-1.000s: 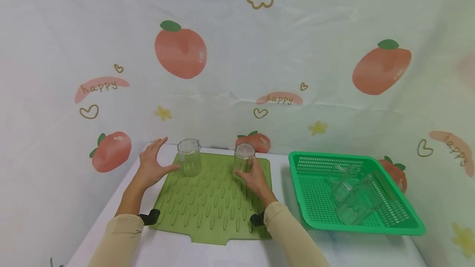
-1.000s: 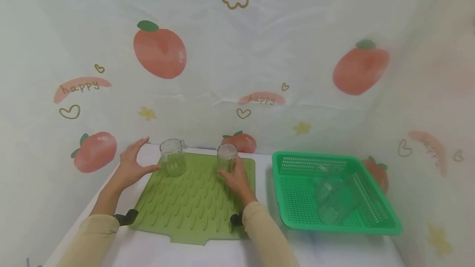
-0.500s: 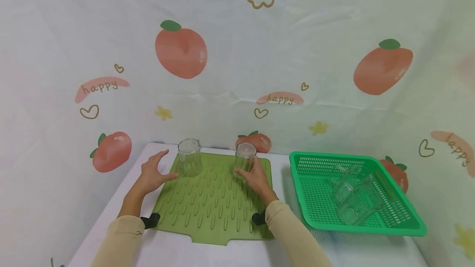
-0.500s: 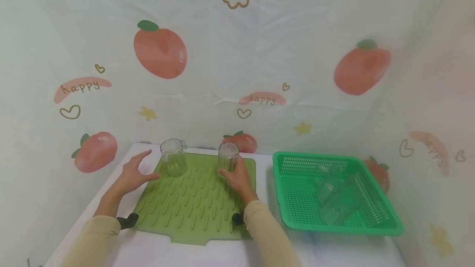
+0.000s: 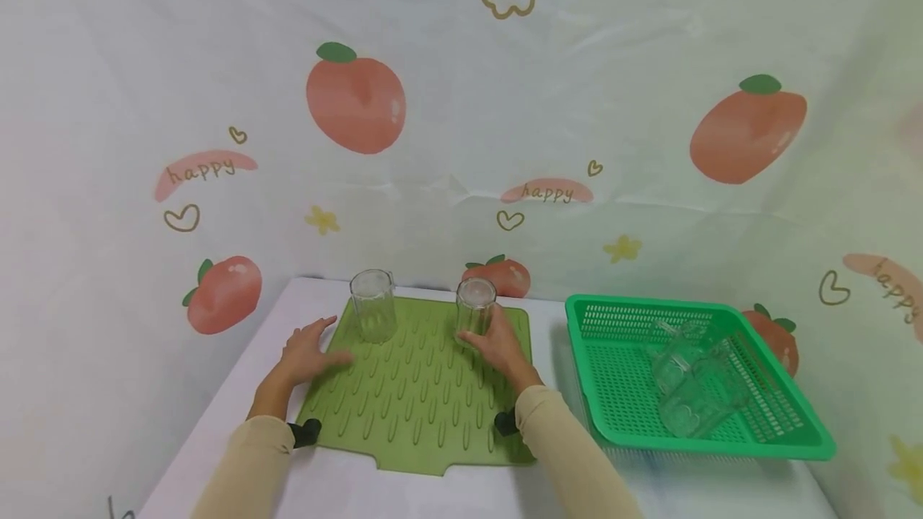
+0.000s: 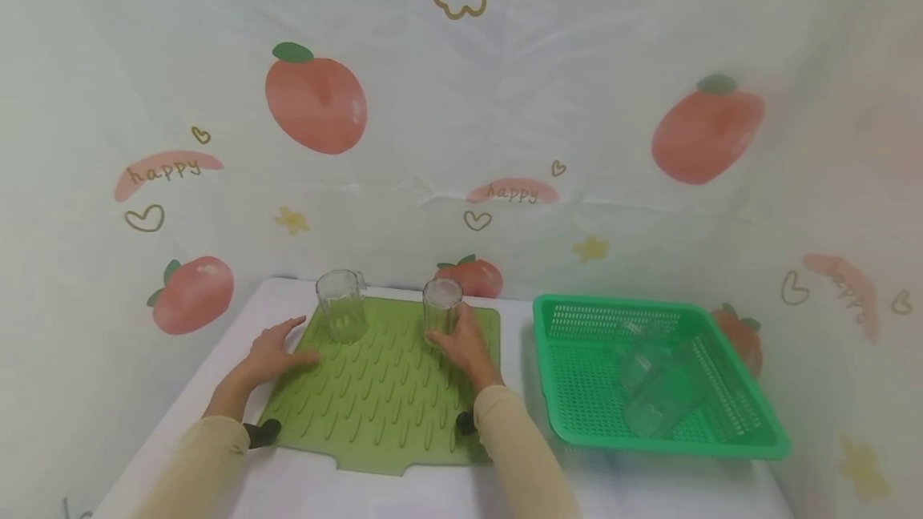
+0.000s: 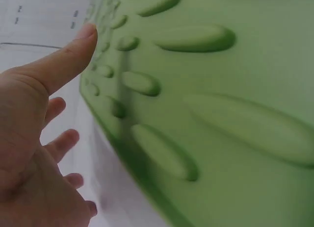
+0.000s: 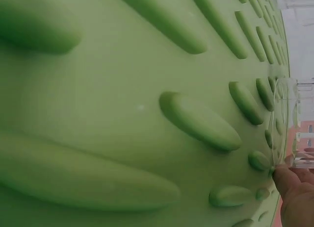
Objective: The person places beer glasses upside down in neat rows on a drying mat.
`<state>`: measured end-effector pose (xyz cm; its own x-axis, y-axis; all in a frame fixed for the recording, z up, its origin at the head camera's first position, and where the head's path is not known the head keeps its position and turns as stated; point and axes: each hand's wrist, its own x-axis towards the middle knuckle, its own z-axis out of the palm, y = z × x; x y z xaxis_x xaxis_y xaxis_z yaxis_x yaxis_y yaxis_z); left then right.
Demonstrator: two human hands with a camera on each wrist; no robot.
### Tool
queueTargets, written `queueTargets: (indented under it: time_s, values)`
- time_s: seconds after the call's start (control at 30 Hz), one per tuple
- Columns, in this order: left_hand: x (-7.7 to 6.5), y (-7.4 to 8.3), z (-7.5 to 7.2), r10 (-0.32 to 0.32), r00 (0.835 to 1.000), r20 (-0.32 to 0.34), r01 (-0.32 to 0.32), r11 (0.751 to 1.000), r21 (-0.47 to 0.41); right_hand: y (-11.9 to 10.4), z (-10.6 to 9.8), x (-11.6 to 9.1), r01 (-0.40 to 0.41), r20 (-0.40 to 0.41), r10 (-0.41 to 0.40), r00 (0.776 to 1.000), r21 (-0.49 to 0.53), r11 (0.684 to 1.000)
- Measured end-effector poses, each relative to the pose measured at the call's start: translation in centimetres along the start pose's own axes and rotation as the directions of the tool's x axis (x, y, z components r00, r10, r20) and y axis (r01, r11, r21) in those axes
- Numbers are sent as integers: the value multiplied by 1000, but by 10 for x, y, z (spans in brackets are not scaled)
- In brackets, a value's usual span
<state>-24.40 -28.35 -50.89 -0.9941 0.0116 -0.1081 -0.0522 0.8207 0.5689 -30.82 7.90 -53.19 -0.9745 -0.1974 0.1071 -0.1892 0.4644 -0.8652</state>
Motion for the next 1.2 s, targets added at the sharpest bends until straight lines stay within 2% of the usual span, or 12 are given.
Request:
queueTargets:
  time_s: [0.1, 0.2, 0.43, 0.57, 0.77, 0.9, 1.07, 1.2]
  values:
    - [-2, 1, 4, -55, 998, 23, 55, 998, 5, 1, 1, -1, -7, 4, 7, 1000, -18, 1000]
    - [-2, 2, 8, -74, 997, 23, 74, 997, -2, 3, 1, -2, -10, 17, 11, 1000, -21, 1000]
    - [3, -7, 23, -17, 1000, 22, 16, 1000, 10, 3, -5, -3, -47, 26, 47, 999, -12, 999]
    - [7, -12, 26, 13, 1000, 22, -13, 1000, 13, 3, -8, -3, -44, 13, 45, 999, -14, 999]
    - [3, -12, 27, -24, 998, 50, 22, 999, 34, 2, -6, -1, -27, 39, 28, 999, -31, 999]
    - [-1, -11, 26, -41, 997, 72, 38, 998, 53, -5, -6, 0, -53, 68, 57, 996, -62, 997]
    - [-4, -13, 28, -31, 997, 65, 28, 999, 44, -13, -12, -2, -71, 109, 79, 991, -75, 995]
    - [-6, -13, 27, -25, 998, 60, 23, 999, 29, -24, -22, -6, -132, 146, 149, 978, -120, 984]
